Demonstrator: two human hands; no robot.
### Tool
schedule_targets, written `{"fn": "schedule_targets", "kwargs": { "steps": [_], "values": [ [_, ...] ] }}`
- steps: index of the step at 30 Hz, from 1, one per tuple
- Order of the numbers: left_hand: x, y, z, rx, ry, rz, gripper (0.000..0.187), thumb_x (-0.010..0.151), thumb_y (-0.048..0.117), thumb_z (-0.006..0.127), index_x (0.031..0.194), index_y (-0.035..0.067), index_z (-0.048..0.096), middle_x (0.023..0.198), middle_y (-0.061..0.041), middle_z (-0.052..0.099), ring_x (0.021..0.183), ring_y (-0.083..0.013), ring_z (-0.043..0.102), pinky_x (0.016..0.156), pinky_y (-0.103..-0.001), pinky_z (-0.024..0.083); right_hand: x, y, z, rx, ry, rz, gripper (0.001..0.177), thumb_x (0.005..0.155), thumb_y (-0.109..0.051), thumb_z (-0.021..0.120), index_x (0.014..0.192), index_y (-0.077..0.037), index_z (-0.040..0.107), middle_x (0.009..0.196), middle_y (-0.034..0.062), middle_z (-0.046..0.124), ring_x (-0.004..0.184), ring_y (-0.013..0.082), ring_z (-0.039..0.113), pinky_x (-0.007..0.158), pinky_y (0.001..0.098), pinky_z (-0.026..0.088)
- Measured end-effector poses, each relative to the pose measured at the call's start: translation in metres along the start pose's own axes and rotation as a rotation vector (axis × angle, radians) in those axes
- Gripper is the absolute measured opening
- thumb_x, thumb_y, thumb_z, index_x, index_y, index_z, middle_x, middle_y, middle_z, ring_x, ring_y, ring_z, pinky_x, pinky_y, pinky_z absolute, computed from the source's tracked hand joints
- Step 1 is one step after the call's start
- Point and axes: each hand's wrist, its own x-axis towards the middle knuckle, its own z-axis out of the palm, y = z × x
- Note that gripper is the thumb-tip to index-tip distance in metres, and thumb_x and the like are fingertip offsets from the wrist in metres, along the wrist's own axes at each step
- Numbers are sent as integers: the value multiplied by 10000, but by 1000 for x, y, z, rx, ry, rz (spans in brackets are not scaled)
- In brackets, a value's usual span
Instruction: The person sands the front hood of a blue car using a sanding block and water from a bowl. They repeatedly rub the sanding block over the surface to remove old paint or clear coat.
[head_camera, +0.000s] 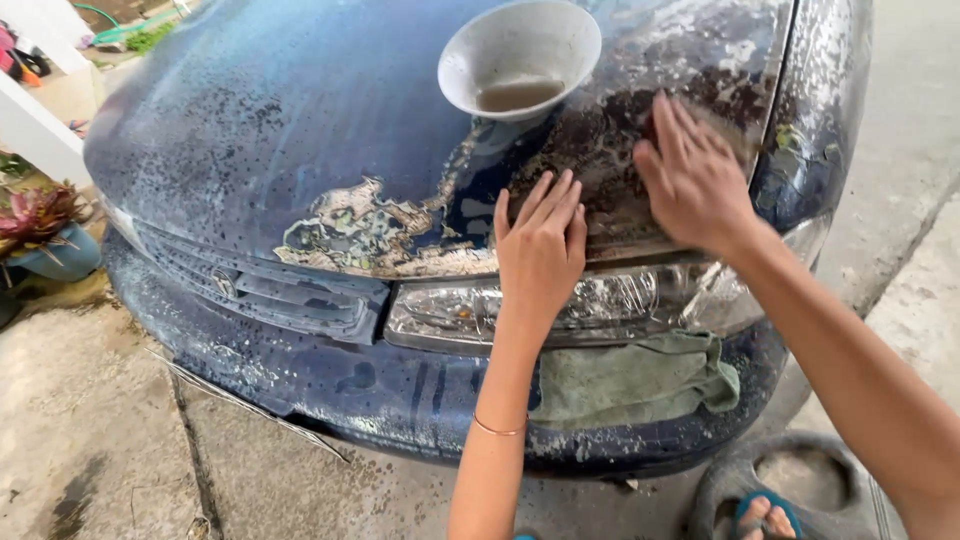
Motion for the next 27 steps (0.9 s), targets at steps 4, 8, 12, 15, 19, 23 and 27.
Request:
{"fn": "schedule_targets", "kwargs": {
  "steps": [4, 8, 12, 15, 19, 23, 27],
  "values": [
    [3, 2, -7, 46, -96, -15, 320, 1006, 228, 580, 1275, 117, 714, 1354, -10, 677, 1367, -154, 537, 1231, -531, 212, -19, -11, 12, -17, 62, -5, 904, 987, -660, -23, 1592, 6, 68, 1696, 178, 126, 1570, 271, 107, 1255, 418, 85],
    [7, 4, -13, 57, -239, -26, 396, 1027, 285, 522, 1354, 98, 645, 1430, -34, 615, 1415, -188, 481, 1191, -593, 243, -70, -11, 18, -92, 121, -269, 851, 1047, -596, 155, 1602, 45, 86, 1669, 262, 170, 1557, 347, 162, 1266, 449, 126],
    [11, 9, -18, 52, -287, -44, 406, 1020, 290, 538, 1355, 81, 634, 1428, -59, 609, 1410, -205, 483, 1179, -632, 242, -38, 1, -1, -75, -4, -116, 878, 1034, -611, 152, 1578, 68, 37, 1656, 298, 88, 1535, 404, 116, 1238, 493, 106],
    [11, 9, -22, 83, -386, -46, 490, 1034, 338, 504, 1436, 60, 543, 1511, -84, 522, 1464, -221, 393, 1175, -631, 241, 2, 4, -6, -3, -40, 61, 912, 959, -694, 42, 1602, -50, -20, 1709, 151, 28, 1581, 255, 27, 1253, 397, 14],
    [6, 13, -19, 148, -428, -11, 552, 1038, 390, 481, 1472, 49, 490, 1538, -103, 486, 1478, -231, 375, 1161, -619, 285, -44, -12, 2, 57, 26, -54, 960, 970, -706, 88, 1586, 27, 19, 1670, 278, 73, 1557, 385, 84, 1253, 486, 66],
    [6, 11, -14, 222, -412, 18, 524, 1040, 333, 468, 1477, 45, 484, 1540, -102, 483, 1464, -229, 401, 1165, -597, 297, -68, -8, 7, -14, 24, -282, 933, 999, -657, 178, 1596, 45, 34, 1666, 275, 92, 1552, 366, 107, 1255, 472, 107],
    [5, 8, -16, 219, -487, 30, 554, 1006, 216, 518, 1521, 44, 409, 1589, -86, 409, 1500, -239, 320, 1171, -584, 295, -9, 0, -8, 29, 12, -131, 925, 1017, -643, 81, 1570, 98, 96, 1639, 326, 154, 1526, 424, 191, 1229, 512, 152]
  ]
}}
